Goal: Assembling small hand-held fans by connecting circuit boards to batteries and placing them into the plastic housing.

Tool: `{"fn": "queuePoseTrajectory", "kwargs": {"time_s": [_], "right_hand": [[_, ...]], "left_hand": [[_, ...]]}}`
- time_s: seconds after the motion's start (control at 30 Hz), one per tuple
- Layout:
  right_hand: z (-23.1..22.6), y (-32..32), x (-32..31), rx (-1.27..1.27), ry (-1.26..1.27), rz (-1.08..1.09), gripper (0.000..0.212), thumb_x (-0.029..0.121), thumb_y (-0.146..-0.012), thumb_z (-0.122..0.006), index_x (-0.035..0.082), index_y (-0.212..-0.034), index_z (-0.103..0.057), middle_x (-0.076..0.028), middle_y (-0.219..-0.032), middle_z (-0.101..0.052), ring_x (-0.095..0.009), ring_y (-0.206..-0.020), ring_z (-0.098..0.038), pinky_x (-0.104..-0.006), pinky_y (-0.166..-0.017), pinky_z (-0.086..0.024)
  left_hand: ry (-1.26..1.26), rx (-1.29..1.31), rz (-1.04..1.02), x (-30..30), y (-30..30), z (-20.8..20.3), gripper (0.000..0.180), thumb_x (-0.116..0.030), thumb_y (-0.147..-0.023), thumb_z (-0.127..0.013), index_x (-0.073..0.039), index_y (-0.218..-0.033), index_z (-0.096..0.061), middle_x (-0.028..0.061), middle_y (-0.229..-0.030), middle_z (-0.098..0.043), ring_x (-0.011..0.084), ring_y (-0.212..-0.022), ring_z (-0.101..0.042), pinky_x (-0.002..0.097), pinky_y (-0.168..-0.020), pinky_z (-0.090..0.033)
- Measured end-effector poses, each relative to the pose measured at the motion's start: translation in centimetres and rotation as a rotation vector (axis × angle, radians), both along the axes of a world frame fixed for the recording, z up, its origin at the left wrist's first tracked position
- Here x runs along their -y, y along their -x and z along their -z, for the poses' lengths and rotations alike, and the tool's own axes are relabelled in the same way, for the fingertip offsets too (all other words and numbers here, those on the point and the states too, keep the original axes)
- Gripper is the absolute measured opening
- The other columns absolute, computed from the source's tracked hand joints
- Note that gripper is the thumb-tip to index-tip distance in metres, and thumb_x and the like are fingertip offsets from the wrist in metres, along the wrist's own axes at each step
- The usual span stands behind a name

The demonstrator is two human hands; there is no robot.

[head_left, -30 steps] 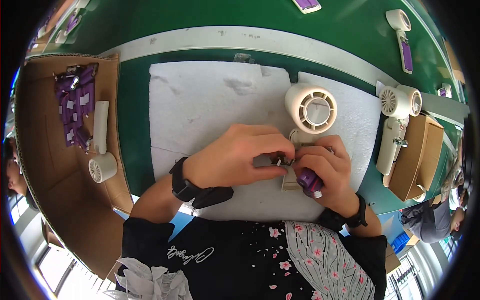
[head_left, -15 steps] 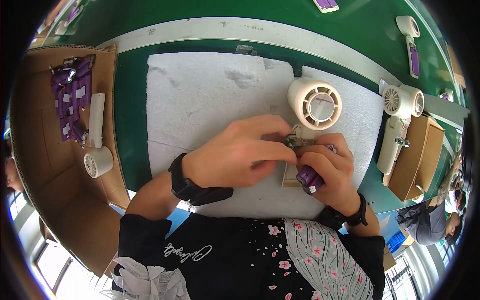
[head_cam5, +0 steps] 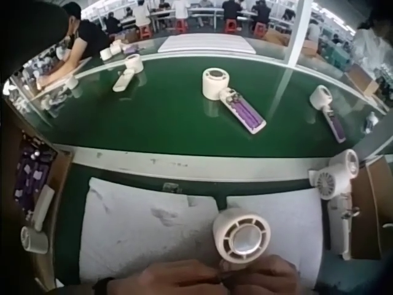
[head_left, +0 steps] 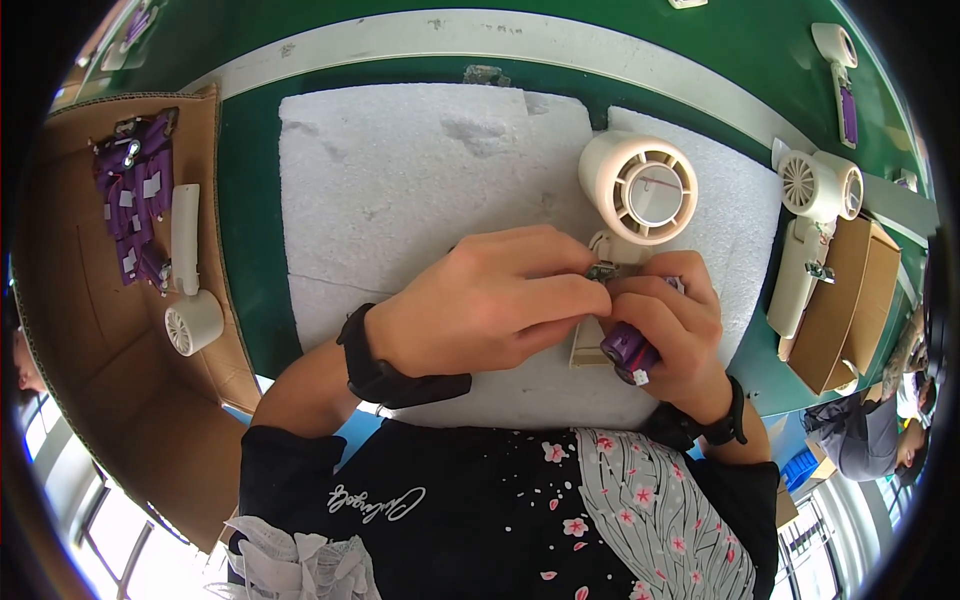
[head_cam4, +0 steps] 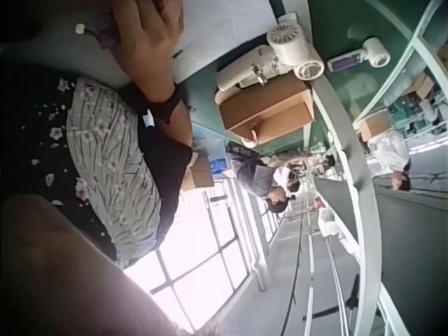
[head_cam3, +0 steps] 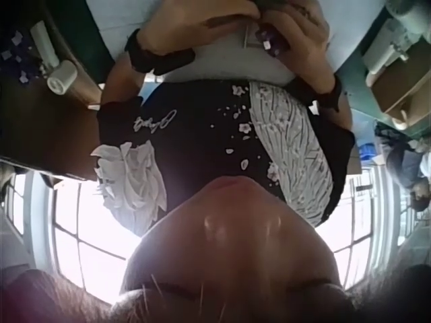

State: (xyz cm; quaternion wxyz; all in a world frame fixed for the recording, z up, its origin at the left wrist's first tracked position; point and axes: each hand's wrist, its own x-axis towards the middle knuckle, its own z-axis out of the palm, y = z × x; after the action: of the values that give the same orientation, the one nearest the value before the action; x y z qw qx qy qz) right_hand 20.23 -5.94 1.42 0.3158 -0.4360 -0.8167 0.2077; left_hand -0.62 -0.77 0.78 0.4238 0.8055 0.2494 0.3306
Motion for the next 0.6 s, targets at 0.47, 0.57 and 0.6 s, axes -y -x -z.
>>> {"fn": "queuePoseTrajectory", "kwargs": {"time_s": [0.47,0.57,0.6], "right_hand": [[-0.1,-1.6,0.9,-0.51,0.25,0.194,0.03,0.021,-0.075,-0.079,-0.002,-0.085,-0.063,-0.008,-0.068,-0.06,-0.019,-0.053,-0.056,-0.0269,-0.049,-0.044],[0.3,-1.6,0.3,-0.333,0.072,0.09,0.022,0.014,-0.072,-0.075,-0.002,-0.085,-0.064,-0.007,-0.065,-0.059,-0.018,-0.046,-0.053,-0.0271,-0.043,-0.041],[0.2,-1.6,0.2,-0.333,0.071,0.087,0.022,0.014,-0.072,-0.075,-0.002,-0.085,-0.064,-0.007,-0.065,-0.059,-0.018,-0.046,-0.053,-0.0271,-0.043,-0.041]], "left_hand": [[0.17,0.009,-0.02,-0.2,0.0,-0.3,0.032,0.009,-0.066,-0.073,-0.009,-0.093,-0.071,0.0081,-0.088,-0.064,0.0216,-0.071,-0.066,0.0296,-0.059,-0.052],[0.278,0.052,-0.012,-0.1,0.0,-0.2,0.029,0.006,-0.068,-0.075,-0.008,-0.093,-0.07,0.0086,-0.088,-0.064,0.0212,-0.072,-0.066,0.0291,-0.061,-0.052],[0.276,0.053,-0.015,-0.1,0.0,-0.2,0.029,0.006,-0.068,-0.075,-0.008,-0.093,-0.07,0.0086,-0.088,-0.064,0.0212,-0.072,-0.066,0.0291,-0.061,-0.052]]}}
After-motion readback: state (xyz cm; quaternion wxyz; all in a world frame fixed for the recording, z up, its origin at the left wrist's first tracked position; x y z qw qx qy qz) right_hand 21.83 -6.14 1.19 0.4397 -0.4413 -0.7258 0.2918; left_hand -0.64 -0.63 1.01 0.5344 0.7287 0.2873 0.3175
